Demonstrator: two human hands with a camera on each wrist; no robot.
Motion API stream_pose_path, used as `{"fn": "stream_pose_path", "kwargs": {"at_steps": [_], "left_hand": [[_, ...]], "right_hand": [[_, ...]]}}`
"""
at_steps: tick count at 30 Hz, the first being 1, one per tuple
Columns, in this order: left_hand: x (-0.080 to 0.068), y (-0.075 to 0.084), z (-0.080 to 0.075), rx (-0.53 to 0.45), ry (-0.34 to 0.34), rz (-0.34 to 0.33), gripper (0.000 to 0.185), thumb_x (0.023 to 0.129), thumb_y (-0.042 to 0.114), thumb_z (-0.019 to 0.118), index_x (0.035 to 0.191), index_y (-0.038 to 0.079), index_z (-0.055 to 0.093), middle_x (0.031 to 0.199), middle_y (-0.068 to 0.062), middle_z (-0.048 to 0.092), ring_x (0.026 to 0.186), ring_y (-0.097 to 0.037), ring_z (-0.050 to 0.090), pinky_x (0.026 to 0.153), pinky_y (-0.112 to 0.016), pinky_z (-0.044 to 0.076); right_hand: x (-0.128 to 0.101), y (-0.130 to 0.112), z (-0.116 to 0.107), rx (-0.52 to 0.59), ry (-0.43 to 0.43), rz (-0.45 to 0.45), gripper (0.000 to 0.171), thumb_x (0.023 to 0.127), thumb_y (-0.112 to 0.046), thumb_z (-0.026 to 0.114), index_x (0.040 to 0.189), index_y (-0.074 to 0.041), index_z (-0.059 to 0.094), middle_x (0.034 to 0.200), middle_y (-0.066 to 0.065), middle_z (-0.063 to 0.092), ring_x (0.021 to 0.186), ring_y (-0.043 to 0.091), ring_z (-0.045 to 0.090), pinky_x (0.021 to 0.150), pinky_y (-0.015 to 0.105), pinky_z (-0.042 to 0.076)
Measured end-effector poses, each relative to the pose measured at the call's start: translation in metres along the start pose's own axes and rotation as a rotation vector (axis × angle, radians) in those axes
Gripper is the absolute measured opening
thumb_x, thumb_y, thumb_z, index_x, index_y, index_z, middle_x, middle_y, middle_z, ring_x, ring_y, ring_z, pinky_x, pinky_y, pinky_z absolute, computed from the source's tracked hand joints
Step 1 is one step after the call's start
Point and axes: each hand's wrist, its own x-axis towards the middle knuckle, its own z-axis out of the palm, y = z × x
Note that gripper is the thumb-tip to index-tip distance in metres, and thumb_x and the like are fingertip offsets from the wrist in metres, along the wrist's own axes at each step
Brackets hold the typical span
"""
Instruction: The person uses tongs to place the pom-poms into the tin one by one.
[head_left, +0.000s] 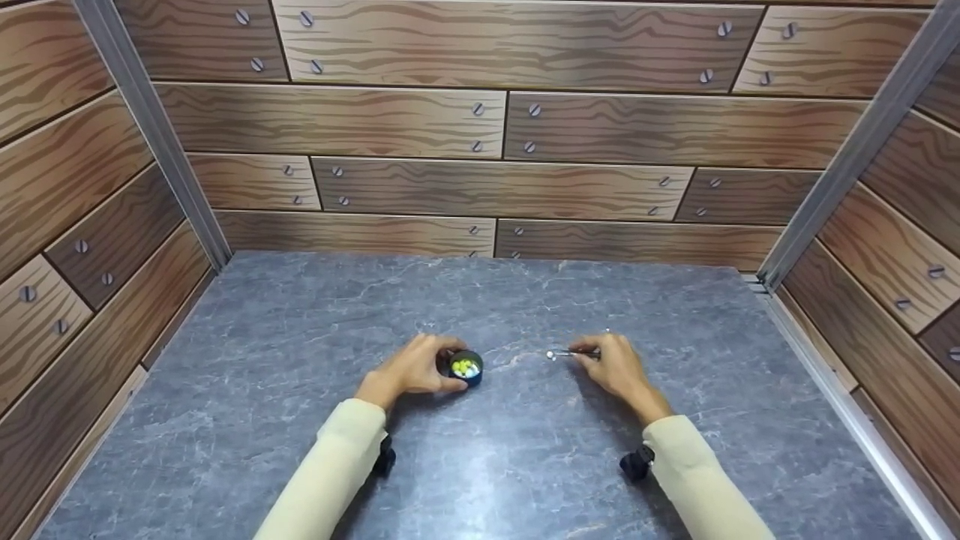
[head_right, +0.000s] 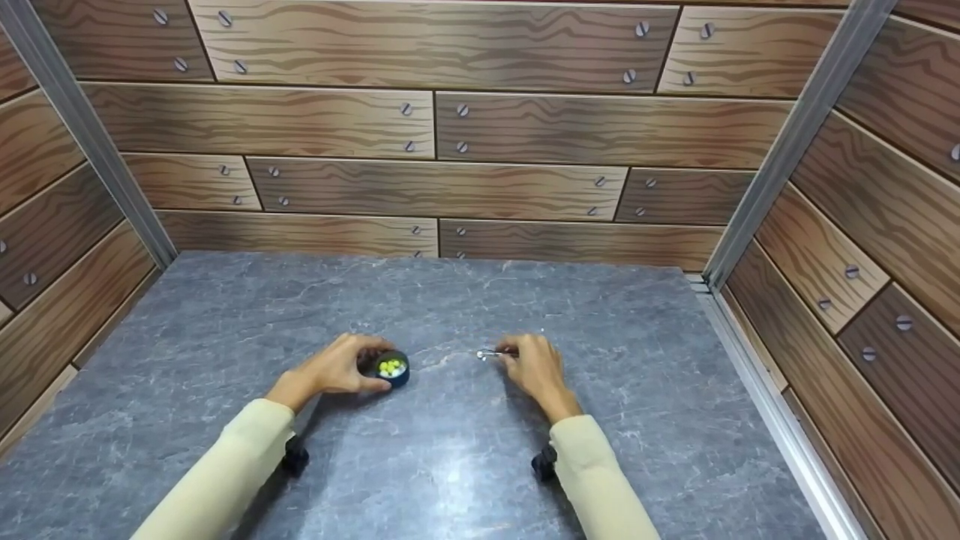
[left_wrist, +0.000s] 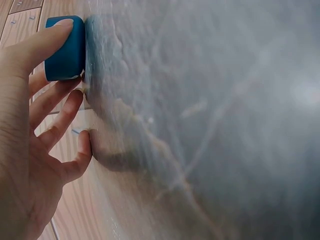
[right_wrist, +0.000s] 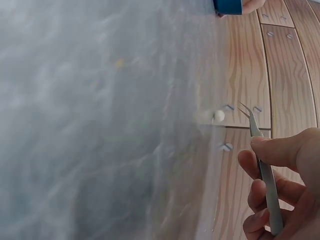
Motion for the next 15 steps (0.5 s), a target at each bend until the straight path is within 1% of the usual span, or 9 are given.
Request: {"fn": "stream_pose_path", "kwargs": {"at_steps": [5,9,15], "left_hand": [[-0.0011,-0.0001,-0.0011,-0.007,0.007,0.009,0.058,0.079,0.035,0.087,0.128,0.008,0.069,0.115,-0.009,0.076,0.104,-0.022,0.071,0.093,-0.04,0.059],[-0.0024,0.0003,-0.0011,-0.022,0.008,0.02,0.057,0.079,0.033,0.087,0.127,0.008,0.069,0.115,-0.009,0.077,0.104,-0.022,0.072,0.093,-0.041,0.059],[-0.0007,0.0018,-0.0011,-0.014,0.007,0.035,0.055,0.079,0.033,0.087,0.126,0.008,0.07,0.116,-0.009,0.077,0.105,-0.023,0.072,0.094,-0.041,0.059]], "right_hand": [[-0.003,0.0055,-0.0014,-0.019,0.003,0.019,0.015,0.085,-0.007,0.079,0.1,-0.01,0.082,0.098,0.011,0.081,0.091,0.032,0.076,0.081,0.052,0.058],[-0.0045,0.0074,-0.002,-0.025,0.007,0.017,0.014,0.086,-0.008,0.079,0.1,-0.01,0.082,0.097,0.009,0.081,0.09,0.03,0.076,0.079,0.051,0.058],[-0.0057,0.0093,-0.0036,-0.023,0.012,0.018,0.015,0.086,-0.007,0.079,0.1,-0.01,0.082,0.097,0.01,0.081,0.09,0.03,0.076,0.079,0.051,0.058]]}}
